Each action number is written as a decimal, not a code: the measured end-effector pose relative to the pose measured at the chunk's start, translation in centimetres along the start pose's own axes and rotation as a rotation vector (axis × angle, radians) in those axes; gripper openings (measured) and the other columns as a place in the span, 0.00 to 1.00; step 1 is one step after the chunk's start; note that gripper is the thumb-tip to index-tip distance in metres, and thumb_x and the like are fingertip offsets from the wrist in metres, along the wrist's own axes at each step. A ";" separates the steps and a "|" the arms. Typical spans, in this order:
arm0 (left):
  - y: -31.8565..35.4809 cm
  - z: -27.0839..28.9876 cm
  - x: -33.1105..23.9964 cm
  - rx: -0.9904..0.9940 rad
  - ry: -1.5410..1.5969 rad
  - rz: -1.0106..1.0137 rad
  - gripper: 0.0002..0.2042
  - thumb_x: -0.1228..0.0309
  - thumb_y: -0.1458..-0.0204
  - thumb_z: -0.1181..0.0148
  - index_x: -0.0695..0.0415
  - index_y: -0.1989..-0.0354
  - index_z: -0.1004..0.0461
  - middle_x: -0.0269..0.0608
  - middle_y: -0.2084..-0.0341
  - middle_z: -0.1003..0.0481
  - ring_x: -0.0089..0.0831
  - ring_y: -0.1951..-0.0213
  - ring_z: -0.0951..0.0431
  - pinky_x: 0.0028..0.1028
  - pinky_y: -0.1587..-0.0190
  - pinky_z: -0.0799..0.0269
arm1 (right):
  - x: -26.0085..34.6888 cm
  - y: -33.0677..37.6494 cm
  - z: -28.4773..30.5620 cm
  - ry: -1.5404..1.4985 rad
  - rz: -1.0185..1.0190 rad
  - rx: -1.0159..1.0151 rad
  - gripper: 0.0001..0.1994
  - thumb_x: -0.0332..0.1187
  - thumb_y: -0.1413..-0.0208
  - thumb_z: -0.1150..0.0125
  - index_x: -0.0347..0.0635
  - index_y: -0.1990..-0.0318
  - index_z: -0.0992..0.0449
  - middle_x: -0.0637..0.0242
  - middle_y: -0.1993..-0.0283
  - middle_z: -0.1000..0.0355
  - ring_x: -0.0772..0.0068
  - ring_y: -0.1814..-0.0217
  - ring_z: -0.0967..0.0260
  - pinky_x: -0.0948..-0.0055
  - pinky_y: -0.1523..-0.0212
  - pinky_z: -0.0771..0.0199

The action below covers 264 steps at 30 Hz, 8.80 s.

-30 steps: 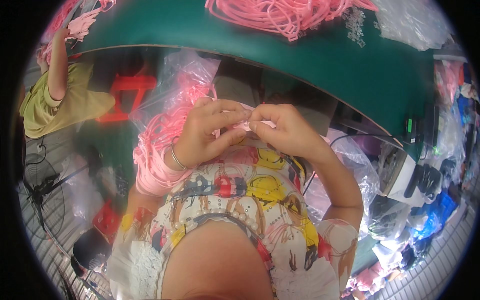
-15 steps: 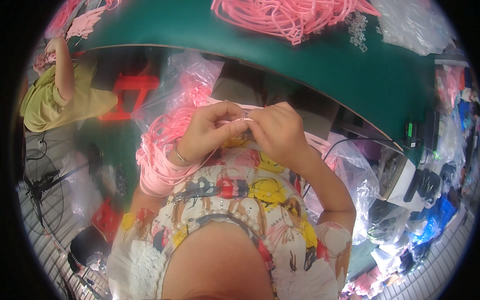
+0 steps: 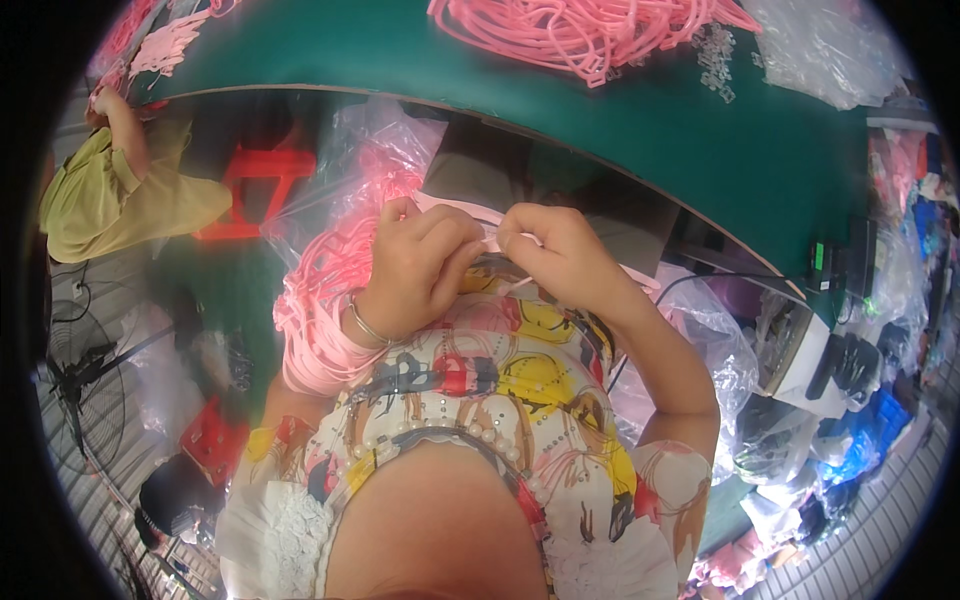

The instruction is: The person sits at a green table and repeatedly picks up pink elastic bands and small clear plastic clips. They insert the ends of the elastic bands into the clips to form loops, then place the finished items into a pile on the table. The process is repetitive and involves handling the materials by hand.

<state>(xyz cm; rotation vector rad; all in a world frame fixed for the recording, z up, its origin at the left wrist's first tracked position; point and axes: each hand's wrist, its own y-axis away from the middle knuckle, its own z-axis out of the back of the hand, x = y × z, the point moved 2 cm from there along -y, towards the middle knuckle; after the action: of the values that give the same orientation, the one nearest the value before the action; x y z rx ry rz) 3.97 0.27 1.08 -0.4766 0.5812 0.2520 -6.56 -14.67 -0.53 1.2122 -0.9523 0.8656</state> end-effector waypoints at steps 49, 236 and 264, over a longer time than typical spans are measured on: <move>0.2 0.0 1.2 -0.053 0.712 0.377 0.05 0.74 0.46 0.44 0.64 0.70 0.27 0.36 0.79 0.29 0.20 0.78 0.29 0.22 0.77 0.36 | 2.6 0.3 -1.1 0.664 0.705 -0.451 0.07 0.27 0.59 0.36 0.41 0.69 0.25 0.65 0.69 0.30 0.63 0.71 0.34 0.62 0.61 0.37; 5.2 -7.1 8.3 -0.375 2.259 0.995 0.19 0.61 0.42 0.49 0.57 0.46 0.33 0.43 0.47 0.31 0.41 0.45 0.31 0.42 0.43 0.37 | 8.2 4.9 3.7 -0.752 0.552 -0.142 0.05 0.32 0.45 0.49 0.42 0.70 0.35 0.73 0.83 0.42 0.79 0.80 0.48 0.75 0.73 0.50; -0.9 -1.5 -0.3 -0.032 1.406 0.706 0.12 0.62 0.39 0.52 0.59 0.60 0.32 0.30 0.72 0.34 0.17 0.69 0.36 0.20 0.64 0.39 | 0.5 0.3 -1.1 0.421 0.557 -0.448 0.37 0.31 0.66 0.29 0.37 0.43 0.35 0.57 0.53 0.33 0.64 0.54 0.34 0.67 0.52 0.33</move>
<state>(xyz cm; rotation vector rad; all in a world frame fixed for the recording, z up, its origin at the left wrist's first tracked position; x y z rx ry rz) 3.35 -1.25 0.51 -0.4111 2.1344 0.5914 -6.55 -13.52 -0.08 0.3528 -1.0726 1.2036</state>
